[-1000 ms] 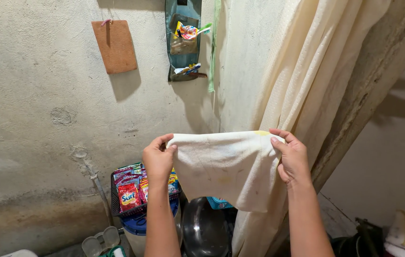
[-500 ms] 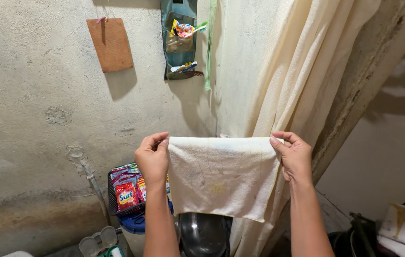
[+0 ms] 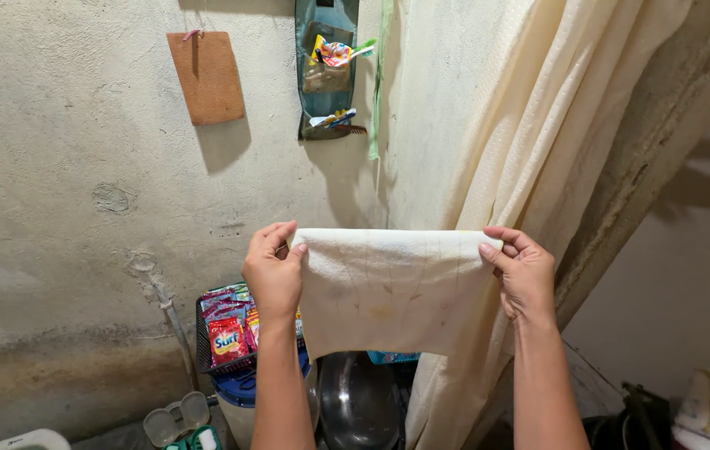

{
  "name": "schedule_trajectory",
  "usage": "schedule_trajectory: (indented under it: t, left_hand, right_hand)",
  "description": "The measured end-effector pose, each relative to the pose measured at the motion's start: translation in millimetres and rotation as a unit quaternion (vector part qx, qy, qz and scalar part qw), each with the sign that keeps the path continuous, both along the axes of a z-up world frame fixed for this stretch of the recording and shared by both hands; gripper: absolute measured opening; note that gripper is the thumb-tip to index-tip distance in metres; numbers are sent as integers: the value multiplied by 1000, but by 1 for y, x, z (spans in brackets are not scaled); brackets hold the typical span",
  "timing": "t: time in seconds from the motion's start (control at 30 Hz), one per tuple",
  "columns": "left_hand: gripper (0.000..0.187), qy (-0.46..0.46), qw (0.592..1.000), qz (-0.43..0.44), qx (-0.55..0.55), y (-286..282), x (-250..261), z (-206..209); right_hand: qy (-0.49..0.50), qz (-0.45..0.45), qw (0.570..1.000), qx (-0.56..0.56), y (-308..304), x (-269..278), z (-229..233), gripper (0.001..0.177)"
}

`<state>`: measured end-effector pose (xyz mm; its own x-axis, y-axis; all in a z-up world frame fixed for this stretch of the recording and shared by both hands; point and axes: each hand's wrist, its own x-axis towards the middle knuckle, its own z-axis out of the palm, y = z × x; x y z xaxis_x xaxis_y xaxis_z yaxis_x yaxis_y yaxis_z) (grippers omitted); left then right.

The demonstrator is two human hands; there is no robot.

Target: The person removes small packets of laundry detergent from a white plastic bag and places them into a black plastic basket on a bucket. They then fold white towels and hang them on a line in the bathroom.

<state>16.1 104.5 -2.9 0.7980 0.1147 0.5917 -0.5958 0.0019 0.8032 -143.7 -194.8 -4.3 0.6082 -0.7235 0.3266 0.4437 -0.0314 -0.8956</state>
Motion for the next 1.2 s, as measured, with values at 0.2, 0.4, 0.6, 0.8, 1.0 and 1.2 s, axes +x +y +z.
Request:
schedule_trajectory:
  t: [0.2, 0.4, 0.6, 0.8, 1.0, 1.2]
  left_hand:
    - [28, -9, 998, 56, 17, -1, 2, 3]
    - [20, -25, 998, 56, -12, -3, 3, 5]
    - [18, -27, 997, 67, -5, -1, 0, 8]
    - [15, -36, 997, 71, -7, 5, -6, 12]
    - [12, 20, 996, -81, -29, 19, 5, 11]
    - [13, 103, 979, -163, -69, 22, 16, 5]
  right_hand:
    - [5, -42, 995, -93, -1, 5, 0, 27]
    - [-3, -78, 989, -127, -3, 9, 0, 27]
    - [7, -74, 990, -123, -8, 10, 0, 25]
    - [37, -81, 982, -167, -1, 2, 4, 26]
    - [55, -111, 977, -176, 1, -3, 14, 19]
    - [-12, 91, 996, 17, -8, 2, 15, 23]
